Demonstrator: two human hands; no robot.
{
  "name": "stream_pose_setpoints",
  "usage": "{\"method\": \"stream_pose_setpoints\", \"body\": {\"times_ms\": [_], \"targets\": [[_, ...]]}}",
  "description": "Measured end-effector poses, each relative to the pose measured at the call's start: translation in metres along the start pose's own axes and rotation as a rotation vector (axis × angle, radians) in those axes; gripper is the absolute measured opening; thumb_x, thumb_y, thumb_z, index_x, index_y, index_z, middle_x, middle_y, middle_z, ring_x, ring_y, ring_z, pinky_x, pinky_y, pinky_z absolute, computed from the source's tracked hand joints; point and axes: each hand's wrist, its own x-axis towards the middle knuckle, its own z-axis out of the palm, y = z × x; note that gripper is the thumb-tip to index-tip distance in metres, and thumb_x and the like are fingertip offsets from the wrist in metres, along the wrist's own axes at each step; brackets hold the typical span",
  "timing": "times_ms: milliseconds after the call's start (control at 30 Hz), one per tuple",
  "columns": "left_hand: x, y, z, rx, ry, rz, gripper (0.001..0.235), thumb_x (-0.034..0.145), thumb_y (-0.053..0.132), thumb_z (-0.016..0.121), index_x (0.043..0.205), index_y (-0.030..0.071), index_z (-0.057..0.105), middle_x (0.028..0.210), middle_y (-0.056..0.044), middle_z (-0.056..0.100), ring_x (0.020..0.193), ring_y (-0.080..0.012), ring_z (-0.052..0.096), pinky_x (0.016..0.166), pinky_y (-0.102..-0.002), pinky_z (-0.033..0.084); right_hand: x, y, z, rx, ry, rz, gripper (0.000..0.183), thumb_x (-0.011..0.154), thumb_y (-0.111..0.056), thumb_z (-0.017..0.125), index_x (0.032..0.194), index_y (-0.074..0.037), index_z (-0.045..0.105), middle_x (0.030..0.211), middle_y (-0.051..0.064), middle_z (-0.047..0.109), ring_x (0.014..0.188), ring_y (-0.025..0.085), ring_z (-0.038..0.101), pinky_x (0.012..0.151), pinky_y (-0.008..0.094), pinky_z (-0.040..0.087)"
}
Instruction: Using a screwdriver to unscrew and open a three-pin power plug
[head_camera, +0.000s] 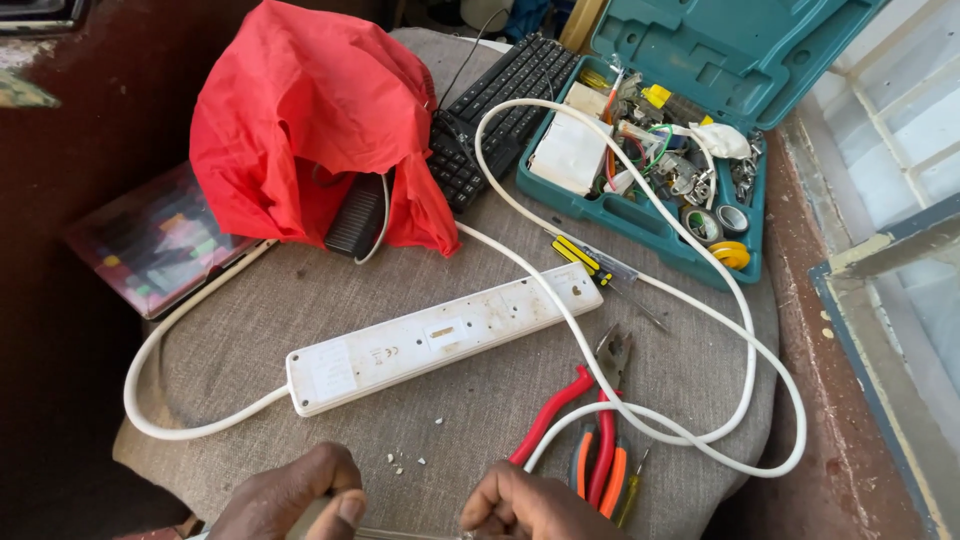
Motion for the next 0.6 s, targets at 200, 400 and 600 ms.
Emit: {"method": "stream_pose_setpoints", "body": {"times_ms": [200,400,600], "targets": [[0.011,0.003,-0.011,-0.251,0.015,0.442,0.032,0.098,0.041,0.064,0.078,0.016,0.067,0.066,0.005,0.065,0.051,-0.0086,0.056,0.049,-0.027,0.046,0.02,0.027,0.034,-0.974,0.672,-0.554,0.019,0.094,-0.05,0.063,0.102,-0.032,0.064,0.078,-0.011,0.063,0.07,0.014,0.061,0.063,0.038,0.046],[-0.001,0.008,-0.016,-0.18,0.003,0.373,0.03,0.096,0.039,0.064,0.076,0.017,0.063,0.064,0.005,0.062,0.051,-0.01,0.056,0.049,-0.029,0.046,0.002,0.0,0.043,-0.719,0.993,-1.04,0.012,0.094,-0.026,0.07,0.103,-0.027,0.078,0.066,-0.009,0.068,0.046,0.01,0.059,0.047,0.03,0.047],[-0.013,0.017,-0.013,0.089,-0.003,0.077,0.026,0.087,0.05,0.072,0.074,0.028,0.071,0.061,0.01,0.065,0.053,-0.0077,0.059,0.052,-0.028,0.05,-0.006,0.001,0.02,-0.241,0.411,-0.349,0.005,0.088,-0.033,0.082,0.091,-0.03,0.084,0.072,-0.014,0.076,0.06,0.001,0.065,0.061,0.019,0.049]]}}
